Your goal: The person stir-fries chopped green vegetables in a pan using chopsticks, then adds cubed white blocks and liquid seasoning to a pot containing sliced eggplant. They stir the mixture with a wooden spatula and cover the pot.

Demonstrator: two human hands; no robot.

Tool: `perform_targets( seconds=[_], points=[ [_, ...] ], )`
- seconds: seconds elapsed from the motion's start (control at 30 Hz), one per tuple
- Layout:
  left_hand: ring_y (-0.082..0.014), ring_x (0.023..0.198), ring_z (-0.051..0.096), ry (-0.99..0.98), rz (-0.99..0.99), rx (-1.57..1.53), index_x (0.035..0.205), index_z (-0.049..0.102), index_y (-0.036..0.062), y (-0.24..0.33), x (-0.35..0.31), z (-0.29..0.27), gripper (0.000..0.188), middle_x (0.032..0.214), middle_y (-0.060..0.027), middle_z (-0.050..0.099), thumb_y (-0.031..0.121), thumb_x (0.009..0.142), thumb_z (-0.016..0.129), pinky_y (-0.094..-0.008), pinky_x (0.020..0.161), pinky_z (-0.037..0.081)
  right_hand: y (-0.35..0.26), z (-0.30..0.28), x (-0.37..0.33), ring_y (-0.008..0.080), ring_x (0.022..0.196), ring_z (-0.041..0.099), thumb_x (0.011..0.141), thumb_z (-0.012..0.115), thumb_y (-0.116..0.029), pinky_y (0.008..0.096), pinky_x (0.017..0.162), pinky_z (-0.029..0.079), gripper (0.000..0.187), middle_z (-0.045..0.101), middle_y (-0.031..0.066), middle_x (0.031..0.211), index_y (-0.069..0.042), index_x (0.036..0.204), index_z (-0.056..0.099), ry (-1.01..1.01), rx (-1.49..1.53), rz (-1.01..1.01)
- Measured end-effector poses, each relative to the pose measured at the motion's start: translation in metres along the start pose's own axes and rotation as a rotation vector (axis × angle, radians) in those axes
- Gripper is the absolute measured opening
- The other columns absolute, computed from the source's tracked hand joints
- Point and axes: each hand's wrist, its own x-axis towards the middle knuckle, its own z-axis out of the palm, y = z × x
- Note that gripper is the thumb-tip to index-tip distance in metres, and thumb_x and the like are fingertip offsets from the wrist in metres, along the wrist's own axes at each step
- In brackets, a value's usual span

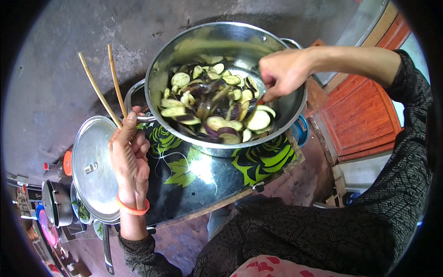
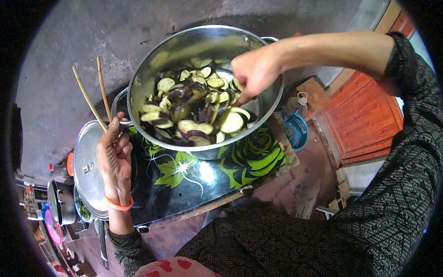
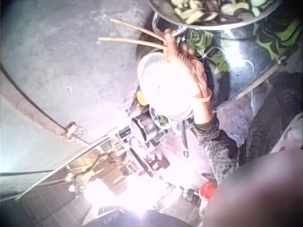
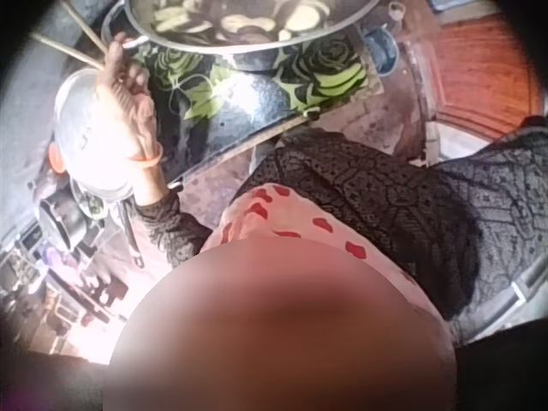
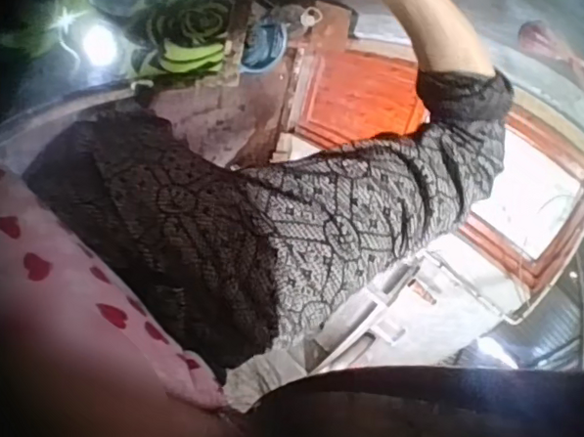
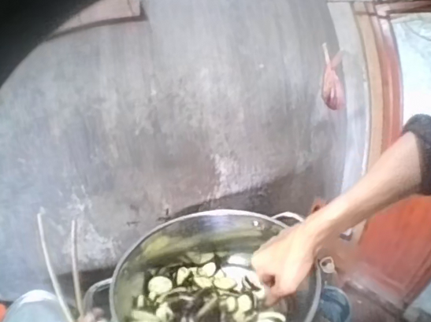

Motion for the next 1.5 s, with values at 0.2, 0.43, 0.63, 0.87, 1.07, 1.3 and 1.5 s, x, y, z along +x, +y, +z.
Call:
perform_targets(
  seconds=[0.2,0.43,0.63,0.87,1.07,1.3,1.5],
  points=[
    [-0.0015,0.051,0.025,-0.039,0.028,0.064,0.118,0.068,-0.0028,0.0,0.002,-0.004,0.033,0.065,0.0109,0.038,0.023,0.098,0.068,-0.0208,0.046,0.018,-0.001,0.017,0.007,0.0134,0.055,0.049,0.094,0.071,-0.035,0.0363,0.052,0.039,0.04,0.061,0.0061,0.059,0.0,0.076,0.074,0.044,0.339,0.004],
    [-0.0013,0.051,0.026,-0.032,-0.012,0.074,0.118,0.068,-0.0025,0.005,0.004,-0.006,0.033,0.065,0.0114,0.039,0.022,0.096,0.069,-0.0201,0.046,0.017,0.02,0.006,-0.012,0.0109,0.056,0.048,0.095,0.072,-0.033,0.034,0.052,0.038,0.036,0.061,0.0021,0.06,0.0,0.084,0.077,0.148,0.352,0.057],
    [-0.0009,0.052,0.027,-0.081,-0.018,0.092,0.119,0.067,-0.004,0.008,0.006,-0.011,0.034,0.073,0.008,0.049,0.021,0.097,0.068,-0.019,0.045,0.017,0.026,-0.015,-0.024,0.0119,0.057,0.05,0.093,0.071,-0.029,0.0326,0.055,0.038,0.031,0.061,0.0039,0.059,-0.002,0.079,0.074,0.366,0.262,0.04],
    [0.0001,0.052,0.028,-0.136,-0.06,0.091,0.129,0.06,-0.0072,0.016,0.017,-0.014,0.039,0.1,-0.0017,0.068,0.017,0.099,0.064,-0.0173,0.045,0.02,0.035,-0.045,-0.031,0.0384,0.062,0.067,0.08,0.074,-0.032,0.0454,0.056,0.052,0.025,0.067,0.0177,0.065,-0.007,0.076,0.075,0.846,-0.532,-0.046],
    [0.0006,0.05,0.03,-0.195,-0.038,0.107,0.131,0.058,-0.007,0.016,0.018,-0.012,0.037,0.098,-0.0047,0.069,0.013,0.1,0.063,-0.0158,0.044,0.022,0.053,-0.063,0.06,0.0292,0.073,0.07,0.08,0.066,-0.024,0.0442,0.066,0.052,0.017,0.071,0.0094,0.072,-0.013,0.068,0.071,0.952,-0.923,0.049],
    [-0.0008,0.051,0.03,-0.163,0.001,0.091,0.127,0.059,-0.006,0.012,0.013,-0.007,0.034,0.096,-0.0057,0.069,0.014,0.1,0.064,-0.0174,0.047,0.026,0.01,-0.073,0.129,0.0196,0.092,0.06,0.069,0.07,-0.021,0.0353,0.091,0.037,0.011,0.068,0.0013,0.072,-0.013,0.074,0.075,1.115,-0.859,-0.538],
    [-0.0012,0.052,0.031,-0.133,0.07,0.032,0.125,0.06,-0.0068,0.003,0.015,-0.005,0.035,0.094,-0.0062,0.069,0.017,0.1,0.066,-0.0177,0.046,0.026,-0.028,-0.053,0.112,0.0203,0.09,0.06,0.08,0.073,-0.027,0.0443,0.097,0.032,0.016,0.065,0.0013,0.07,-0.012,0.076,0.073,0.828,-0.635,-0.608]
  ],
)
